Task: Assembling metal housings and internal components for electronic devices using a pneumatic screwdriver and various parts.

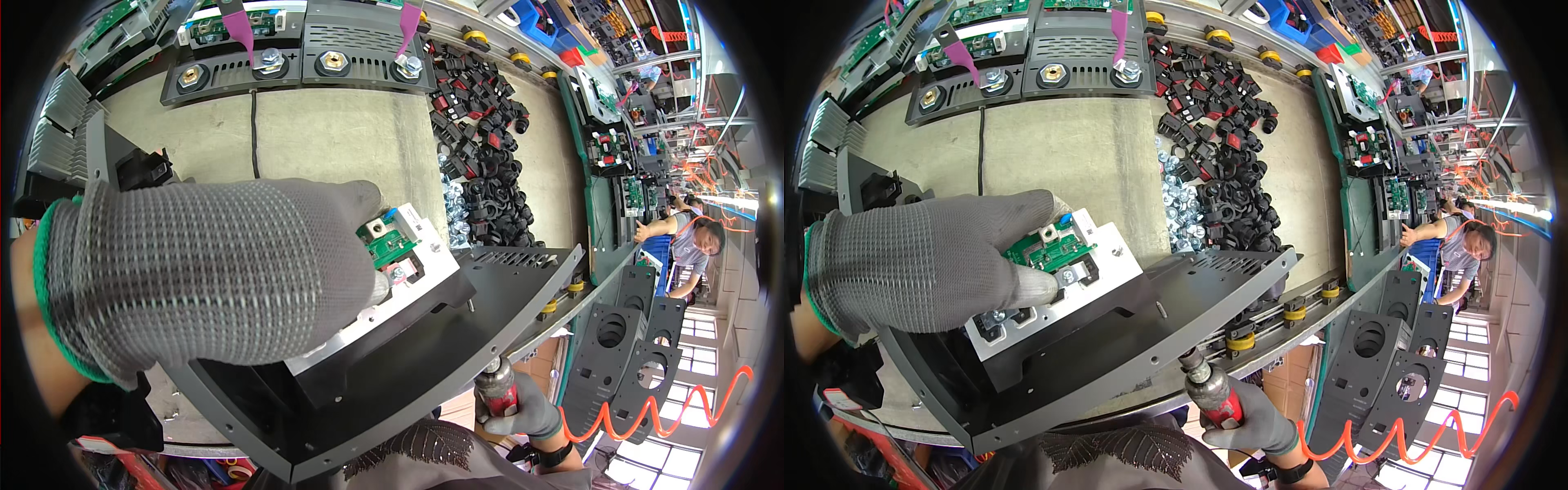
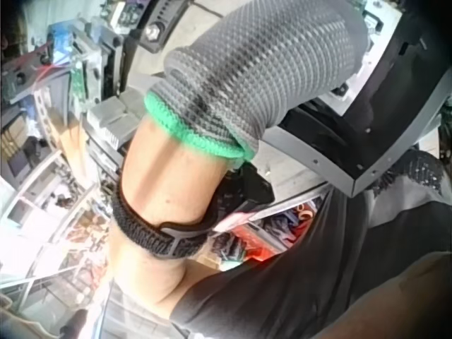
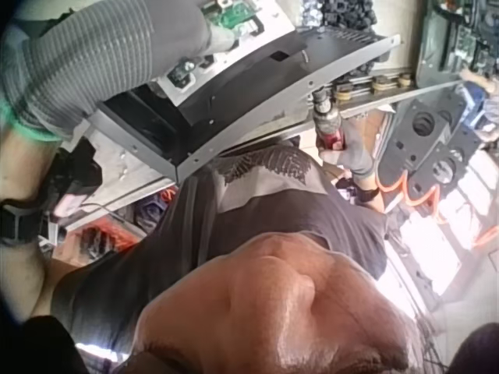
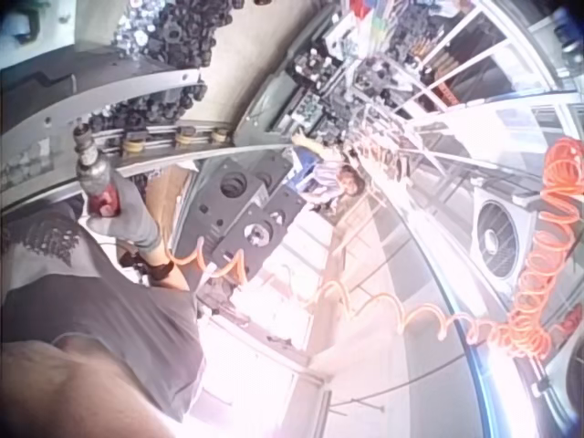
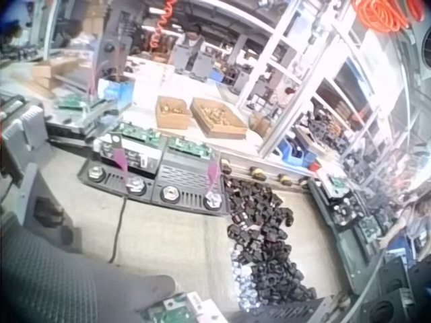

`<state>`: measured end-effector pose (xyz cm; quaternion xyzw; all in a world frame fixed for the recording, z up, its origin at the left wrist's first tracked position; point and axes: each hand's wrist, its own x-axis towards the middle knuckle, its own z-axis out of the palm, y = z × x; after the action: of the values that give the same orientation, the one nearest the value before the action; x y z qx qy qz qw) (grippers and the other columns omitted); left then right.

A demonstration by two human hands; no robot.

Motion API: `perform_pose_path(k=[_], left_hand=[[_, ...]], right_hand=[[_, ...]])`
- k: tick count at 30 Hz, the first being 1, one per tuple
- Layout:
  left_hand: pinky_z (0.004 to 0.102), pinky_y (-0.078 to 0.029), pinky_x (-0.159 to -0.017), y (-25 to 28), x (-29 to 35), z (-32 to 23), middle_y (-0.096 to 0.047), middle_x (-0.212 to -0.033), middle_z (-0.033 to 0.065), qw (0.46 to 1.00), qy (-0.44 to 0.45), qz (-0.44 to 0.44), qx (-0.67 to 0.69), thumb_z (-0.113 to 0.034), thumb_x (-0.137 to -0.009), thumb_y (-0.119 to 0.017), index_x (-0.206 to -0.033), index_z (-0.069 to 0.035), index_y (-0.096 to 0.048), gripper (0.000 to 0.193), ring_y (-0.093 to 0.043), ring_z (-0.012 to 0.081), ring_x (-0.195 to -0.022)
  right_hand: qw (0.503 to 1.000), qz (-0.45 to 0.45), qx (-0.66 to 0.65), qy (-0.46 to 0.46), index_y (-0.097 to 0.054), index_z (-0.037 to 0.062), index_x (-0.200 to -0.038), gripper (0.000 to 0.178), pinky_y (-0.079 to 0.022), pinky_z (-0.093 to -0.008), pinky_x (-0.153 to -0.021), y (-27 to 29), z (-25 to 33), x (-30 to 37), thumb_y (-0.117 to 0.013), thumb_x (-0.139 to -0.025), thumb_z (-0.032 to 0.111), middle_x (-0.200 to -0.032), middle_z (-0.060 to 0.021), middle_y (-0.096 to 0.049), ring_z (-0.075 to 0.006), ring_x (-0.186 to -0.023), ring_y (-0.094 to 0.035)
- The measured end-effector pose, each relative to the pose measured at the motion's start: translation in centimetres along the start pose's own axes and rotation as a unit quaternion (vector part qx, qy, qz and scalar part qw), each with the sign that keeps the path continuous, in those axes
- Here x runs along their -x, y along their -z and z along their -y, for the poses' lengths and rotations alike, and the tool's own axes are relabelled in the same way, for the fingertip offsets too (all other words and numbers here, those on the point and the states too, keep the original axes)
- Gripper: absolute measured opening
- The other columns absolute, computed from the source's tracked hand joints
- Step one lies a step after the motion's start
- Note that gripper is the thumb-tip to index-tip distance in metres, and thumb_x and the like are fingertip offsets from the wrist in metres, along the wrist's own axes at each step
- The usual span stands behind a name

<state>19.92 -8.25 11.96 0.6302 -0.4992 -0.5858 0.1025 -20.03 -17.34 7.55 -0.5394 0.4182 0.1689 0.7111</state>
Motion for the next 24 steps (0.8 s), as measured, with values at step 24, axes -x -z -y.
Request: perform_pose_path(k=[24], left_hand=[[0.0448, -0.050, -0.096, -0.13, -0.14, 0.60, -0.060, -0.124, 0.0314, 0.999, -0.052, 0.002, -0.010, -0.025, -0.094, -0.059, -0.146, 0.005, -0.037, 0.065, -0.064, 0.0385, -0.112]], right_hand=[[0.999, -0.017, 0.030, 0.017, -0.060, 0.0007, -0.113, 0.050, -0.048, -0.0284, -0.075, -0.08, 0.04, 0.13, -0.084, -0.070, 0.009, -0.091, -0.0036, -0.064, -0.0128, -0.080, -0.058]])
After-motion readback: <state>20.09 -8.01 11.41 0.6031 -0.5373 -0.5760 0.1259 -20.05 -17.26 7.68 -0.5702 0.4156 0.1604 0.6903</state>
